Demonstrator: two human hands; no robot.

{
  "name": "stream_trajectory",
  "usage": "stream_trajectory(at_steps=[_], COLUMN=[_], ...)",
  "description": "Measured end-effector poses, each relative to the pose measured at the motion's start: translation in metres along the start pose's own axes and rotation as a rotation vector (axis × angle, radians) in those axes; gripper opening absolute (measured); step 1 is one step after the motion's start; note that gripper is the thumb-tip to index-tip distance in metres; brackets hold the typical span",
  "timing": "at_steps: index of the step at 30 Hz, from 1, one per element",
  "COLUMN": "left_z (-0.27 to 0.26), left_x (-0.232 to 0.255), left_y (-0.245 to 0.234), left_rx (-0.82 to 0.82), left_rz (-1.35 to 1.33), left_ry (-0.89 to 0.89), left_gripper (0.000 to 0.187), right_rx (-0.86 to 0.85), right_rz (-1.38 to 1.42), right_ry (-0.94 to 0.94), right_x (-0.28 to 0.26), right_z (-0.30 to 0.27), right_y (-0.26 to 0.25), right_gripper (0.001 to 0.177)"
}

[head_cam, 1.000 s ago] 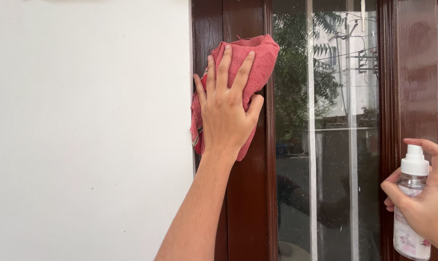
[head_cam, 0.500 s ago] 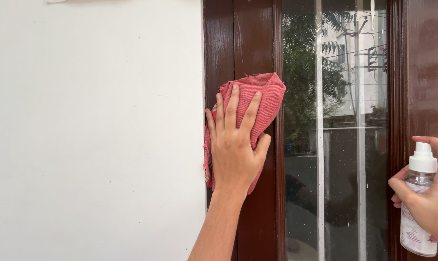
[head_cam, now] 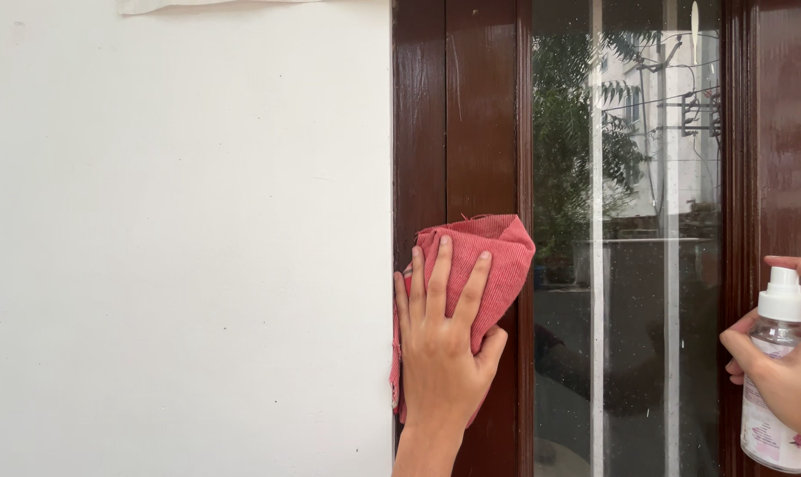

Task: The person cleans a wooden and glass door by spraying cleaning solution from a bottle and wiping the surface with a cloth.

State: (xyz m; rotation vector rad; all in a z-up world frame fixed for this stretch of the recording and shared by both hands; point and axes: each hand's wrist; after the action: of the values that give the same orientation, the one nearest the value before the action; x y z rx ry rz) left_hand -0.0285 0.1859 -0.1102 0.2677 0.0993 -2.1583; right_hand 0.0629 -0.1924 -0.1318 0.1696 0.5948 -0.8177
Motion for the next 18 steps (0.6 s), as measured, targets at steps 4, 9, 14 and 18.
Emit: stream_trajectory(at_steps=[4,9,14,18], left_z=[-0.028,-0.035,0.017,0.07], left_x=[0.009,0.021,0.018,0.003], left_y=[-0.004,-0.013,-0.018,-0.014], left_rx=[-0.036,0.022,0.139,0.193], left_rz=[-0.02,-0.106,-0.104,-0.059], left_ry=[-0.048,-0.112,-0.027,0.077], left_gripper=[0.077,0.076,0.074,0.074], right_rx=[0.001,0.003,-0.009,0.012], right_rz=[0.013,-0.001,-0.016,-0.126], right_ry=[-0.008,0.002,-0.01,0.044], right_x=[0.002,0.001,-0.014,-0.041], right_z=[0.0,0.0,-0.004,-0.012], right_y=[0.001,0.003,-0.002,-0.009], right_gripper=[0.085,0.085,0.084,0.083])
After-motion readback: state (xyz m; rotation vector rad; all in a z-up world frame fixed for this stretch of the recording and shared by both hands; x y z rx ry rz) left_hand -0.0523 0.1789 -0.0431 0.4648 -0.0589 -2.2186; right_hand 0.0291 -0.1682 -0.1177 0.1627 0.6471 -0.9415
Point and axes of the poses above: each hand's wrist, its own z-axis towards the middle knuckle, its own y-axis out of the palm, x = y × z, and after that the axes turned 11 degrees about y, right-handed
